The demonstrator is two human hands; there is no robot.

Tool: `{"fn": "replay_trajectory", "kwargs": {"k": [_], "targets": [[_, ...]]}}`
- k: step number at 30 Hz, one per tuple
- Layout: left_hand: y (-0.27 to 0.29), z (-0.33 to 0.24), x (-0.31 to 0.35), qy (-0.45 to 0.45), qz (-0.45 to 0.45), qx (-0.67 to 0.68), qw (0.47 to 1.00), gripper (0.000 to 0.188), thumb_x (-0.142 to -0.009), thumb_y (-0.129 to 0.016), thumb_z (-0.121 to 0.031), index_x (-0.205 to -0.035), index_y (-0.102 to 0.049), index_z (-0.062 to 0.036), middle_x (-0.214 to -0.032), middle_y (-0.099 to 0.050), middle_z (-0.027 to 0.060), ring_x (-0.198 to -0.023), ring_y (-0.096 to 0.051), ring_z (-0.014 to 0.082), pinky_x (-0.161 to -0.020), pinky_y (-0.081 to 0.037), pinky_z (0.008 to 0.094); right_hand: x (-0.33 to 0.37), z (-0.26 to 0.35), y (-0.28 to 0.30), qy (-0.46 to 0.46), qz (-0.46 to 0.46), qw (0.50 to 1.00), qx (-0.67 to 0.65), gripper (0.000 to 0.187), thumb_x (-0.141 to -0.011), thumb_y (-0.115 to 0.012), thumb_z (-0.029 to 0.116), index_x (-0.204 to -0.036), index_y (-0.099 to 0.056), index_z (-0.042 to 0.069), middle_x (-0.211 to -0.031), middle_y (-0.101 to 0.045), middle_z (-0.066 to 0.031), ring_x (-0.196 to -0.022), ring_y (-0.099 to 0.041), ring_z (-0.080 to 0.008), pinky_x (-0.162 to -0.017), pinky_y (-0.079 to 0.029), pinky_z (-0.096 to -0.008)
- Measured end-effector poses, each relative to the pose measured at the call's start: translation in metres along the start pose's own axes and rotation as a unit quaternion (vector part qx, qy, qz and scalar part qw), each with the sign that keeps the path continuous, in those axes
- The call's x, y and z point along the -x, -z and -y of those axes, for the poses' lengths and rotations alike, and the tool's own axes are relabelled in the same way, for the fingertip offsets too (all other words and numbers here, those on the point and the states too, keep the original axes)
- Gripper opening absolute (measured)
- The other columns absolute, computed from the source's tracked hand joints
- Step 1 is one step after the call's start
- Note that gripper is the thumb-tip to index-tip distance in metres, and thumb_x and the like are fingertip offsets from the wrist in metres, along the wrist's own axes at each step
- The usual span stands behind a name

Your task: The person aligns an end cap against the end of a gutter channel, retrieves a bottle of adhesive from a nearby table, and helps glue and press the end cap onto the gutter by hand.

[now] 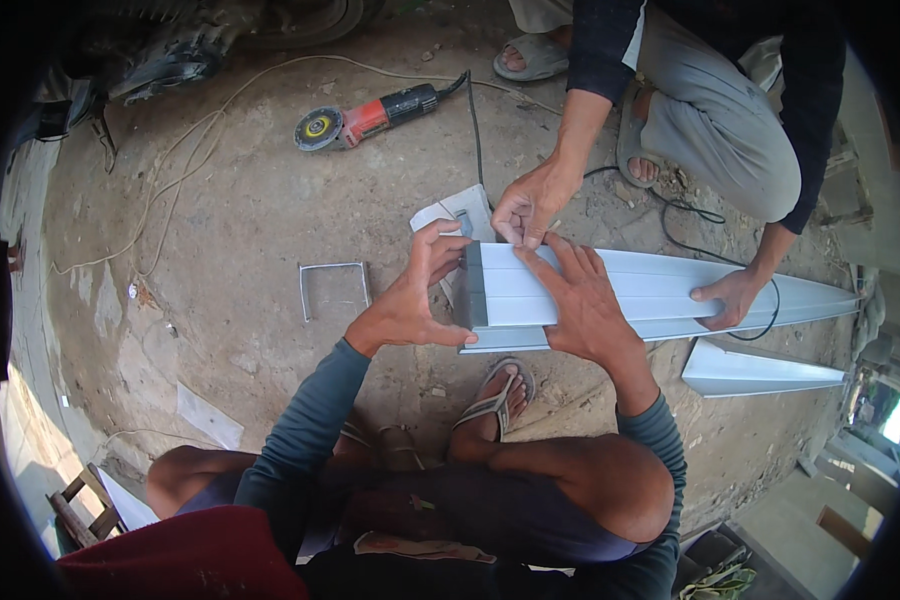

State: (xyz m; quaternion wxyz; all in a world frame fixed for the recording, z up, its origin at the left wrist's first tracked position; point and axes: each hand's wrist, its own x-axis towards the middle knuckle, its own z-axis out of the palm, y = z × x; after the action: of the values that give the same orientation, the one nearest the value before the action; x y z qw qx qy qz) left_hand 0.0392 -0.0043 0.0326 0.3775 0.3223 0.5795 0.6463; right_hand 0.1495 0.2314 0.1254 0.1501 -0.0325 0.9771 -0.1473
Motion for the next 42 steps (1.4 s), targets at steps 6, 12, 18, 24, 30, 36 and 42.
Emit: {"fn": "replay_trajectory", "kwargs": {"k": [6, 12, 18, 24, 30, 36, 42], "targets": [[-0.009, -0.001, 0.007, -0.028, -0.035, -0.027, 0.999, 0.127, -0.063, -0.095, -0.026, -0.152, -0.007, -0.0075, -0.145, -0.038, 0.0256, -0.142, -0.037, 0.0382, -0.122, -0.027, 0.0507, 0.002, 0.002, -0.002, -0.017, 0.001, 1.0, 0.014, 0.108, -0.057, -0.076, -0.004, -0.156, -0.039, 0.021, -0.15, -0.038, -0.0223, -0.136, -0.042, -0.0437, -0.12, -0.026, -0.0579], [-0.016, 0.013, 0.017, -0.044, -0.072, -0.021, 0.996, 0.129, -0.063, -0.095, -0.028, -0.153, -0.005, -0.0081, -0.146, -0.034, 0.0257, -0.143, -0.036, 0.0378, -0.121, -0.03, 0.0531, 0.005, 0.005, -0.006, -0.004, -0.015, 0.999, 0.03, 0.101, -0.062, -0.08, 0.007, -0.155, -0.04, 0.018, -0.147, -0.04, -0.0222, -0.134, -0.044, -0.0428, -0.118, -0.028, -0.0591], [-0.013, 0.012, 0.019, -0.043, -0.04, -0.063, 0.996, 0.129, -0.064, -0.095, -0.027, -0.153, -0.004, -0.0079, -0.147, -0.033, 0.0257, -0.143, -0.034, 0.0389, -0.12, -0.031, 0.0528, 0.005, 0.003, -0.006, 0.009, -0.018, 0.999, 0.031, 0.103, -0.06, -0.082, 0.007, -0.154, -0.041, 0.017, -0.147, -0.04, -0.022, -0.134, -0.045, -0.0427, -0.116, -0.03, -0.0577], [-0.015, 0.014, 0.017, -0.01, -0.039, -0.055, 0.998, 0.128, -0.064, -0.094, -0.024, -0.154, -0.005, -0.0083, -0.148, -0.033, 0.0269, -0.144, -0.034, 0.0401, -0.121, -0.029, 0.0523, 0.002, 0.001, -0.003, 0.006, -0.021, 1.0, 0.009, 0.102, -0.058, -0.08, 0.004, -0.153, -0.043, 0.015, -0.145, -0.042, -0.0228, -0.133, -0.046, -0.0423, -0.116, -0.03, -0.0547], [-0.009, 0.019, 0.016, -0.009, -0.036, -0.017, 0.999, 0.124, -0.063, -0.094, -0.023, -0.151, -0.009, -0.0082, -0.149, -0.033, 0.0266, -0.144, -0.036, 0.0388, -0.122, -0.029, 0.0519, -0.001, -0.002, -0.001, 0.01, -0.012, 1.0, 0.014, 0.108, -0.054, -0.075, -0.005, -0.155, -0.042, 0.017, -0.146, -0.044, -0.0207, -0.132, -0.047, -0.0428, -0.113, -0.032, -0.0539], [-0.005, 0.018, 0.014, 0.012, -0.034, -0.003, 0.999, 0.118, -0.062, -0.095, -0.022, -0.147, -0.014, -0.0096, -0.148, -0.034, 0.0256, -0.144, -0.036, 0.0374, -0.121, -0.032, 0.0518, 0.001, -0.007, -0.003, 0.014, -0.006, 1.0, 0.012, 0.106, -0.056, -0.074, -0.004, -0.155, -0.043, 0.018, -0.145, -0.047, -0.0216, -0.135, -0.046, -0.0414, -0.114, -0.031, -0.0529], [-0.004, 0.018, 0.012, 0.034, -0.002, 0.013, 0.999, 0.122, -0.061, -0.096, -0.025, -0.148, -0.013, -0.0098, -0.149, -0.033, 0.0259, -0.145, -0.035, 0.038, -0.121, -0.03, 0.0515, 0.001, -0.011, -0.001, 0.035, -0.016, 0.999, 0.016, 0.098, -0.06, -0.076, 0.001, -0.152, -0.045, 0.017, -0.146, -0.044, -0.022, -0.136, -0.045, -0.0432, -0.111, -0.034, -0.0564]]}}
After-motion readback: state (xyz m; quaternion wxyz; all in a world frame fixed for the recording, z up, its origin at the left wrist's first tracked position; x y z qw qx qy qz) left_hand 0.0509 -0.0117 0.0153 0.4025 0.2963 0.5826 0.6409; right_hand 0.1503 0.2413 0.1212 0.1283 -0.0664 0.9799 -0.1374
